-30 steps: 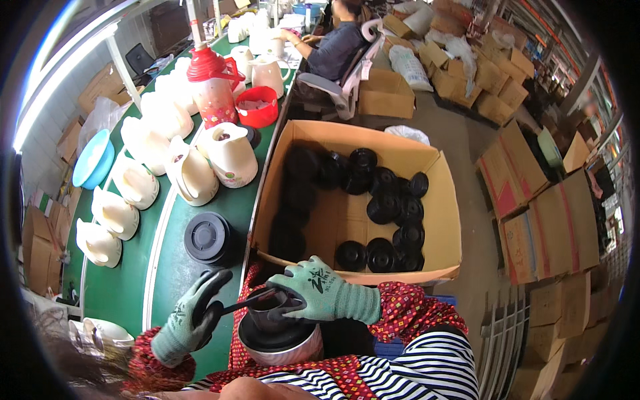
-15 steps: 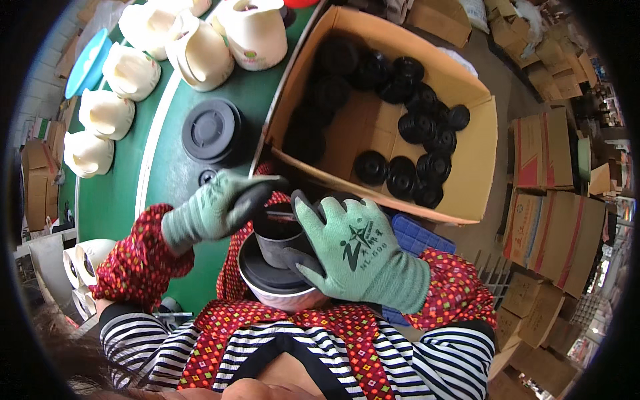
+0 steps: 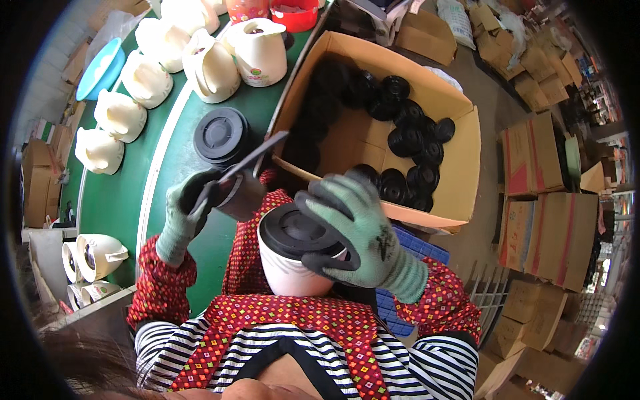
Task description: The person assembles white plastic kettles by inserting a metal strainer, placing a black lid, and adding a black base. The person handles each kettle one at a time, then places the completed units on a green conveyor belt.
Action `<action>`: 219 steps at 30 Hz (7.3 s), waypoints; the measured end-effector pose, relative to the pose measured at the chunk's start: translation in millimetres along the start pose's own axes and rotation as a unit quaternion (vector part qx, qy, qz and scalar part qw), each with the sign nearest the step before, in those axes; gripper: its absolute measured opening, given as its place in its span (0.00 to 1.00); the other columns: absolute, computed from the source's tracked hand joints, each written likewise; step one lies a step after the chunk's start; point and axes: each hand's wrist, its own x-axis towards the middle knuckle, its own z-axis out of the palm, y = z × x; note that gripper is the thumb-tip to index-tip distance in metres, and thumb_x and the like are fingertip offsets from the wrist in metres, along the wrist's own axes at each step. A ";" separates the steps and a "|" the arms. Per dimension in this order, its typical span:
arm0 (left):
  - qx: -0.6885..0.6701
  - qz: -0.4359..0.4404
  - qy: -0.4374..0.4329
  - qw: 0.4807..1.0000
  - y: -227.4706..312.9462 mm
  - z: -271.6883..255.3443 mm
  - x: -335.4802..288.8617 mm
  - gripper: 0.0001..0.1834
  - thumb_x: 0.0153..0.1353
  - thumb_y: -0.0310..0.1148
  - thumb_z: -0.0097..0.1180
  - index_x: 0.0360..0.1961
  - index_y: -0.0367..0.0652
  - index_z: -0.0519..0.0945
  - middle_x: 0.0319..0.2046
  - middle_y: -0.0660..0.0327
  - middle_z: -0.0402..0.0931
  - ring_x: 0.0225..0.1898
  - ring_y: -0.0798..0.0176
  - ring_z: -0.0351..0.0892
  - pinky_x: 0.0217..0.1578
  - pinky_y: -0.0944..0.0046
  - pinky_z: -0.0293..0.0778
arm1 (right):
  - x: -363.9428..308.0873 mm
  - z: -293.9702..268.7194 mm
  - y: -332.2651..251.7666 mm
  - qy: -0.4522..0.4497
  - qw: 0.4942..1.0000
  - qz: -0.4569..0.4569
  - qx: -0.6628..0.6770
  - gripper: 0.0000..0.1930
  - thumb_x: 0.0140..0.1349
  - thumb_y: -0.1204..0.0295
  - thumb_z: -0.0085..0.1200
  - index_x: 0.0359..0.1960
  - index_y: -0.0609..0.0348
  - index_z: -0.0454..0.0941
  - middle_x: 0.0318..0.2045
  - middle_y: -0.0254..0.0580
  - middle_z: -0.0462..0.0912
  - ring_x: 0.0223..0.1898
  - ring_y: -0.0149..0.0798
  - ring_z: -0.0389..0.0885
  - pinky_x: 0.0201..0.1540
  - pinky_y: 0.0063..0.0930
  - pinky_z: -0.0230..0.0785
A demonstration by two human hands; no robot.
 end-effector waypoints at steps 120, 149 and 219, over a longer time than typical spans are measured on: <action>-0.716 -0.184 0.000 0.673 -67.9 5.3 -126.9 0.18 0.73 0.32 0.54 0.61 0.38 0.74 0.64 0.49 0.77 0.57 0.49 0.82 0.61 0.50 0.75 | 79.9 133.6 -11.9 0.013 0.965 -0.025 0.259 0.55 0.54 0.37 0.68 0.78 0.57 0.64 0.74 0.62 0.63 0.74 0.63 0.60 0.77 0.55 0.50; -0.335 -0.079 0.056 0.937 -1.5 0.1 -105.7 0.20 0.66 0.29 0.64 0.58 0.38 0.80 0.55 0.50 0.84 0.54 0.52 0.85 0.56 0.53 0.80 | -6.9 106.9 -12.7 0.107 0.850 -0.089 0.508 0.44 0.76 0.58 0.54 0.84 0.59 0.42 0.84 0.45 0.43 0.84 0.44 0.43 0.83 0.39 0.36; 0.299 0.026 -0.061 0.952 95.1 -20.6 -56.5 0.42 0.47 0.36 0.77 0.64 0.40 0.75 0.54 0.43 0.78 0.49 0.37 0.83 0.50 0.45 0.80 | 3.7 77.1 -62.0 -0.020 0.990 -0.113 0.078 0.46 0.49 0.54 0.76 0.73 0.40 0.72 0.75 0.57 0.62 0.75 0.65 0.59 0.75 0.59 0.53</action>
